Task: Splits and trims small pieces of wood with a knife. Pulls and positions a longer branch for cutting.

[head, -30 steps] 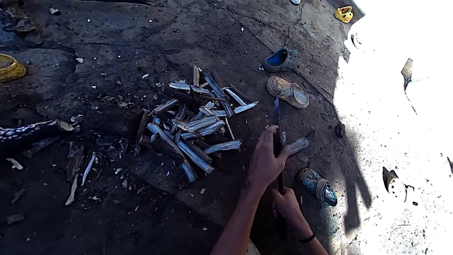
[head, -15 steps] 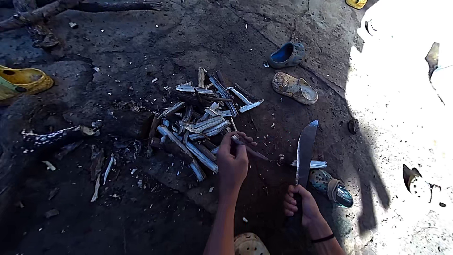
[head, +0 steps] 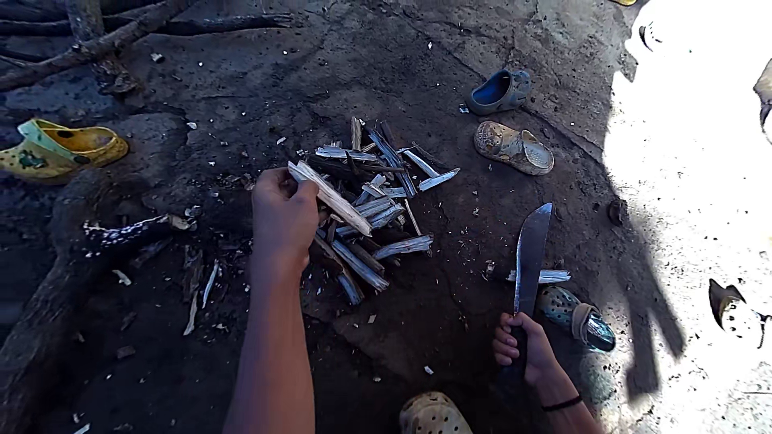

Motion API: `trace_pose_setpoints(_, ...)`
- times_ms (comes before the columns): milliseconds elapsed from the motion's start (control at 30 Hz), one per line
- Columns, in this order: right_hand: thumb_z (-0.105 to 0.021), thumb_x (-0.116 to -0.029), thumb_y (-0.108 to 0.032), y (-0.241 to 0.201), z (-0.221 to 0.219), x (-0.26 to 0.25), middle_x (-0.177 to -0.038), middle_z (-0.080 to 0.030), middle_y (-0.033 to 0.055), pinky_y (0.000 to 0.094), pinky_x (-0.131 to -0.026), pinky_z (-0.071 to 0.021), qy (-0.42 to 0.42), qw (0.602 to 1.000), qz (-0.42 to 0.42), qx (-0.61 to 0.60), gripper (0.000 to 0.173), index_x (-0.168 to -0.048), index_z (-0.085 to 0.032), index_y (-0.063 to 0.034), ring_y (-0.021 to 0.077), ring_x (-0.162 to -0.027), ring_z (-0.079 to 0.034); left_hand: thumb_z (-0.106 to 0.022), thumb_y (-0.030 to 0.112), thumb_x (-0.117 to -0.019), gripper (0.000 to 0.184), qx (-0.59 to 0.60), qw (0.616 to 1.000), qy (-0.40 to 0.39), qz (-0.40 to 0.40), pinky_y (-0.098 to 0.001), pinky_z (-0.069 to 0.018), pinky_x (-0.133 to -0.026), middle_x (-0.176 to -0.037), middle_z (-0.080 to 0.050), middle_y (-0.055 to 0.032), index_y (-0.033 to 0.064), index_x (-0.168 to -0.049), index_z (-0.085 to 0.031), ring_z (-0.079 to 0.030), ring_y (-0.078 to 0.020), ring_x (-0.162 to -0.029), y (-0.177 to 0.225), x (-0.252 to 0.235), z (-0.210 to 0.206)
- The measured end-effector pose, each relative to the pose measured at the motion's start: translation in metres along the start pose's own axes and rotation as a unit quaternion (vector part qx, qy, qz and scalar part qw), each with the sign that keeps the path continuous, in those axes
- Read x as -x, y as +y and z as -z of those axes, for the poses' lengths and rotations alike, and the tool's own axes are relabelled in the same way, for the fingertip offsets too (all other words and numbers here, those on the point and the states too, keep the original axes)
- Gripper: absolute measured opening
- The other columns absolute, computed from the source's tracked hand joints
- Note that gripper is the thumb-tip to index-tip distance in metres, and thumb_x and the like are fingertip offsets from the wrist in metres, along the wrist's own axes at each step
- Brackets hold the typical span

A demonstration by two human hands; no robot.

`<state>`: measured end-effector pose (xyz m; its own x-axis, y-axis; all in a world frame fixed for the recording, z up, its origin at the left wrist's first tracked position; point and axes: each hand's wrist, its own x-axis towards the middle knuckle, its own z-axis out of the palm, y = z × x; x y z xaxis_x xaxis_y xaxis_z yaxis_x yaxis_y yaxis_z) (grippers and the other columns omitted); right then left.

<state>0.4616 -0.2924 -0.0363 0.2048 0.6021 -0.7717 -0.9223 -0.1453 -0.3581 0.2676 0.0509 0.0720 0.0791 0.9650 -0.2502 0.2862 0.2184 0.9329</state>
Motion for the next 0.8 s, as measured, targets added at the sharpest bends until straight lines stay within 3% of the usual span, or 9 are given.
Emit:
trace_pose_setpoints(33, -0.035, -0.0986, -0.022, -0.001, 0.000, 0.000, -0.051, -0.048, -0.0023, 0.0241, -0.040, -0.0484, -0.004, 1.000, -0.001, -0.002, 0.033, -0.071, -0.052, -0.0154, 0.0090, -0.039, -0.052, -0.053, 0.027, -0.1074, 0.063, -0.036, 0.999, -0.030, -0.001, -0.0491, -0.0514, -0.103, -0.146, -0.048, -0.0223, 0.0087, -0.159, -0.023, -0.057, -0.0281, -0.128, 0.002, -0.002, 0.001)
trace_pose_setpoints(100, -0.035, -0.0987, -0.022, -0.003, -0.001, 0.001, -0.051, -0.048, -0.0025, 0.0242, -0.039, -0.0484, 0.007, 1.000, -0.006, 0.007, 0.033, -0.072, -0.052, -0.0154, 0.0089, -0.039, -0.052, -0.048, 0.042, -0.1078, 0.083, -0.101, 0.993, -0.035, -0.047, -0.0456, -0.0446, -0.112, -0.165, -0.022, -0.0241, 0.0154, -0.166, 0.005, -0.044, -0.0305, -0.143, 0.006, 0.006, 0.002)
trace_pose_setpoints(200, -0.033, -0.1055, -0.023, -0.008, -0.012, 0.011, -0.052, -0.046, -0.0017, 0.0268, -0.039, -0.0491, 0.101, 0.992, -0.004, 0.069, 0.035, -0.076, -0.049, -0.0133, 0.0099, -0.039, -0.050, -0.044, 0.046, -0.1076, 0.071, -0.111, 0.988, 0.002, -0.108, -0.0495, -0.0529, -0.095, -0.158, -0.038, -0.0206, 0.0194, -0.165, -0.011, -0.060, -0.0310, -0.123, -0.005, 0.051, -0.014)
trace_pose_setpoints(367, -0.038, -0.1086, -0.016, -0.013, -0.045, 0.039, -0.054, -0.050, 0.0025, 0.0304, -0.037, -0.0514, 0.182, 0.962, 0.091, 0.180, 0.029, -0.085, -0.051, -0.0060, 0.0130, -0.038, -0.052, -0.051, 0.021, -0.1056, 0.050, -0.220, 0.939, -0.195, -0.178, -0.0483, -0.0503, -0.106, -0.145, -0.054, -0.0243, -0.0037, -0.149, -0.045, -0.057, -0.0350, -0.131, -0.064, 0.129, -0.097)
trace_pose_setpoints(467, -0.038, -0.1034, -0.013, -0.021, -0.060, 0.057, -0.052, -0.052, 0.0020, 0.0300, -0.037, -0.0518, 0.153, 0.942, 0.196, 0.224, 0.021, -0.088, -0.051, -0.0065, 0.0132, -0.038, -0.053, -0.045, 0.019, -0.1081, 0.049, -0.296, 0.852, -0.400, -0.161, -0.0405, -0.0359, -0.121, -0.159, -0.045, -0.0174, 0.0037, -0.155, -0.044, -0.039, -0.0293, -0.150, -0.080, 0.151, -0.160)
trace_pose_setpoints(567, -0.041, -0.0965, -0.010, -0.041, -0.069, 0.072, -0.050, -0.053, 0.0008, 0.0293, -0.038, -0.0514, 0.115, 0.913, 0.286, 0.267, 0.015, -0.087, -0.053, -0.0093, 0.0124, -0.037, -0.054, -0.046, 0.028, -0.1096, 0.058, -0.375, 0.798, -0.438, -0.175, -0.0476, -0.0168, -0.128, -0.167, -0.028, -0.0209, 0.0020, -0.159, -0.033, -0.021, -0.0326, -0.157, -0.089, 0.154, -0.217)
trace_pose_setpoints(667, -0.043, -0.0952, -0.008, -0.058, -0.069, 0.083, -0.050, -0.054, 0.0000, 0.0289, -0.038, -0.0518, 0.105, 0.884, 0.341, 0.300, 0.015, -0.087, -0.055, -0.0110, 0.0118, -0.038, -0.054, -0.057, 0.017, -0.1044, 0.036, -0.365, 0.813, -0.397, -0.220, -0.0491, -0.0248, -0.125, -0.139, -0.058, -0.0250, -0.0048, -0.133, -0.061, -0.047, -0.0371, -0.142, -0.090, 0.148, -0.236)
trace_pose_setpoints(733, -0.044, -0.0947, -0.008, -0.060, -0.065, 0.085, -0.051, -0.055, -0.0006, 0.0288, -0.038, -0.0520, 0.106, 0.875, 0.354, 0.312, 0.015, -0.086, -0.055, -0.0117, 0.0116, -0.038, -0.055, -0.062, 0.007, -0.0983, 0.028, -0.357, 0.799, -0.417, -0.245, -0.0467, -0.0400, -0.114, -0.126, -0.062, -0.0231, -0.0037, -0.124, -0.065, -0.056, -0.0377, -0.127, -0.078, 0.143, -0.222)
trace_pose_setpoints(800, -0.044, -0.0947, -0.008, -0.055, -0.062, 0.082, -0.051, -0.055, -0.0010, 0.0283, -0.038, -0.0522, 0.109, 0.878, 0.347, 0.313, 0.014, -0.086, -0.055, -0.0123, 0.0113, -0.038, -0.055, -0.062, 0.008, -0.0990, 0.031, -0.385, 0.777, -0.450, -0.212, -0.0462, -0.0518, -0.099, -0.130, -0.058, -0.0226, -0.0010, -0.129, -0.062, -0.056, -0.0388, -0.125, -0.059, 0.137, -0.198)
